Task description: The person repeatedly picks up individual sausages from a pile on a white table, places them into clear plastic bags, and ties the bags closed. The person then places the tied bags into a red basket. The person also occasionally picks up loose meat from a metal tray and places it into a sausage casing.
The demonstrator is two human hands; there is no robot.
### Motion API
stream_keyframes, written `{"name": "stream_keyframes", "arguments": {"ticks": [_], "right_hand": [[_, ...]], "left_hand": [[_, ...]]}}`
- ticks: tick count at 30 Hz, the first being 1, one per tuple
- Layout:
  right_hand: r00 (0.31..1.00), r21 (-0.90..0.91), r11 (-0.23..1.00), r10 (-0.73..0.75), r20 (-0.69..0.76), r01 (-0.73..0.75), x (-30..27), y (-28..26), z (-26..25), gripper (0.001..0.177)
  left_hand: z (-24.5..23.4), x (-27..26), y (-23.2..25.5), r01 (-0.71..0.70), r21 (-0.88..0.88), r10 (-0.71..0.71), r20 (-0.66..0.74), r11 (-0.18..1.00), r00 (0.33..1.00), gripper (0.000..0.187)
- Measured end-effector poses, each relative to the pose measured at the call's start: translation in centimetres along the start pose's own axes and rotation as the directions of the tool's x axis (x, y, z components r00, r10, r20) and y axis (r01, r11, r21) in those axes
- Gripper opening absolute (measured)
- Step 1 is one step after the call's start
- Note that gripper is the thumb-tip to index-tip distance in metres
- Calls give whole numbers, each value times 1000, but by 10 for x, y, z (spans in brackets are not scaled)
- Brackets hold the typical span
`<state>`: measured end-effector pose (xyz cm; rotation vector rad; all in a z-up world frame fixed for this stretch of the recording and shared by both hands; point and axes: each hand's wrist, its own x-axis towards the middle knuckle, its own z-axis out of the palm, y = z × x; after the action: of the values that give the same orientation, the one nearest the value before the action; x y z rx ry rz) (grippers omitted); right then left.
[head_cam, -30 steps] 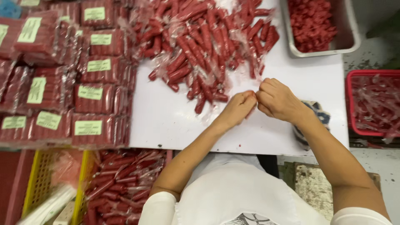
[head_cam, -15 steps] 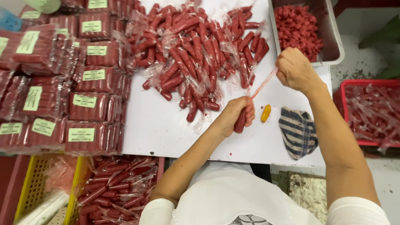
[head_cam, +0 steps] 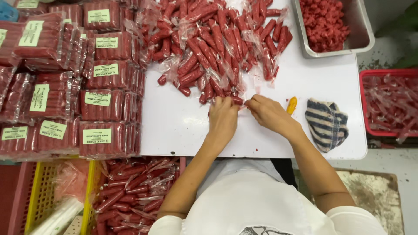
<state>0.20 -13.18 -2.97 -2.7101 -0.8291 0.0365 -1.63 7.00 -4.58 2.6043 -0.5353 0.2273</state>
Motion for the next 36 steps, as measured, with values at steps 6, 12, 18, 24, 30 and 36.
{"name": "stream_keyframes", "arguments": {"ticks": [6,12,18,24,30,36], "right_hand": [[997,624,781,-53,62,3,-24,-36,-4,23],[955,-172,975,-182,-233,144,-22,-7,36,10],[971,592,806,147,-188,-7,-37,-5,-4,9],[946,713,683,312,-86,-160,-33,15,19,11],[945,753,654,284,-163,-67,-21,-17,23,15],[949,874,484,295,-107,-52,-15,-20,31,9]], "left_hand": [[-5,-51,-10,330,-940,-33,334,-82,942,16],[53,-19,-2,203,-957,-397,273,-209,877,20],[52,-3,5,198,-967,-157,173,163,972,22],[52,10,10,73,-666,-76,25,742,997,13],[37,-4,-9,-217,-425,173,-140,879,975,15],[41,-8,-18,-327,-121,267,-354,937,896,6]]}}
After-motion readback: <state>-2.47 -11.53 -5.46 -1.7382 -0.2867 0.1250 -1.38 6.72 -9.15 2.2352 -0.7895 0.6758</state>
